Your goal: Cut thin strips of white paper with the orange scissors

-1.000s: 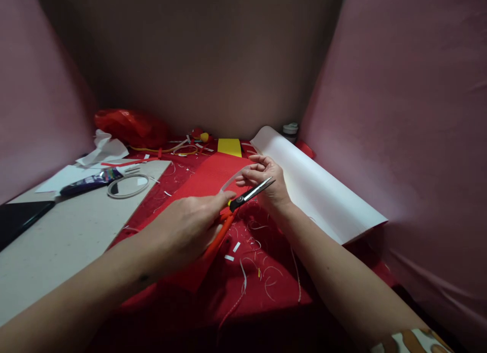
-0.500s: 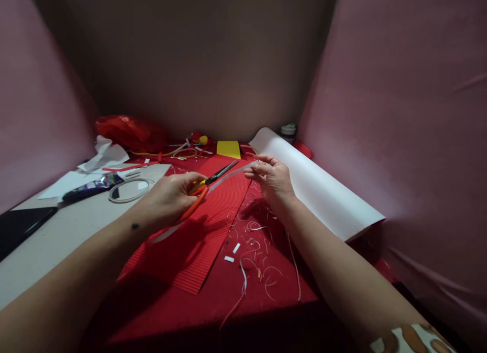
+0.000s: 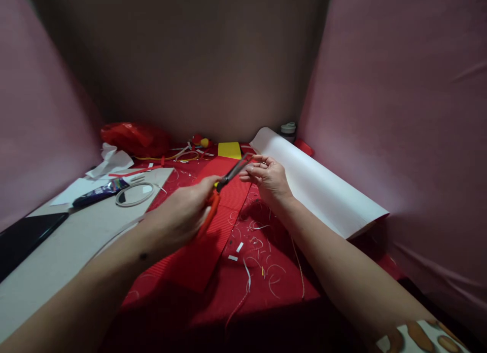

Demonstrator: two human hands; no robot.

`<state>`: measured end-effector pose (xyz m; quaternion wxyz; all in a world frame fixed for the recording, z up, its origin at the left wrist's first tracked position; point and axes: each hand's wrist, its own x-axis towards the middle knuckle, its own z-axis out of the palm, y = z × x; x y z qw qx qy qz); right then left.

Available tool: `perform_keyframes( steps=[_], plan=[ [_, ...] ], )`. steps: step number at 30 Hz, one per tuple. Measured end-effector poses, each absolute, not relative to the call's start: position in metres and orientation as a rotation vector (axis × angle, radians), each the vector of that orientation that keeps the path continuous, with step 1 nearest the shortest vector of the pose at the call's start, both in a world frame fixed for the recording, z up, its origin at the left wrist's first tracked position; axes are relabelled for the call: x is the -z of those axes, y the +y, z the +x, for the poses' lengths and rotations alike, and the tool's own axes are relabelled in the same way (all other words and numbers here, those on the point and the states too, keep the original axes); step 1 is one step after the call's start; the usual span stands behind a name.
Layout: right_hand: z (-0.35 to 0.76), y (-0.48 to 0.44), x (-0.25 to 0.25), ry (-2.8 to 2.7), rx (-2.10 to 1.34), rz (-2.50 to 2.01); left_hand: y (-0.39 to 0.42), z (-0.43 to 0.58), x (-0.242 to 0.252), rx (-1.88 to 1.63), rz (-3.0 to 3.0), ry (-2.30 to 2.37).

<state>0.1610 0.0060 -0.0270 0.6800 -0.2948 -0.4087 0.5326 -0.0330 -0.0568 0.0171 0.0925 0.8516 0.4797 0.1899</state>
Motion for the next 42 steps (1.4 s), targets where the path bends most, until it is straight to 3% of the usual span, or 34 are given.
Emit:
perform_keyframes(
  steps=[7,20,42],
  plan=[
    [0.155,-0.002,0.023,-1.047,-1.223,-0.592,-0.051,-0.023,-0.007,-0.011,2.640,1.850],
    [0.150,-0.009,0.020,-1.079,-1.272,-0.621,-0.048,-0.022,0.000,-0.114,2.660,1.845],
    [0.152,-0.009,0.022,-1.060,-1.300,-0.609,-0.046,-0.025,0.002,0.029,2.684,1.862]
  ],
)
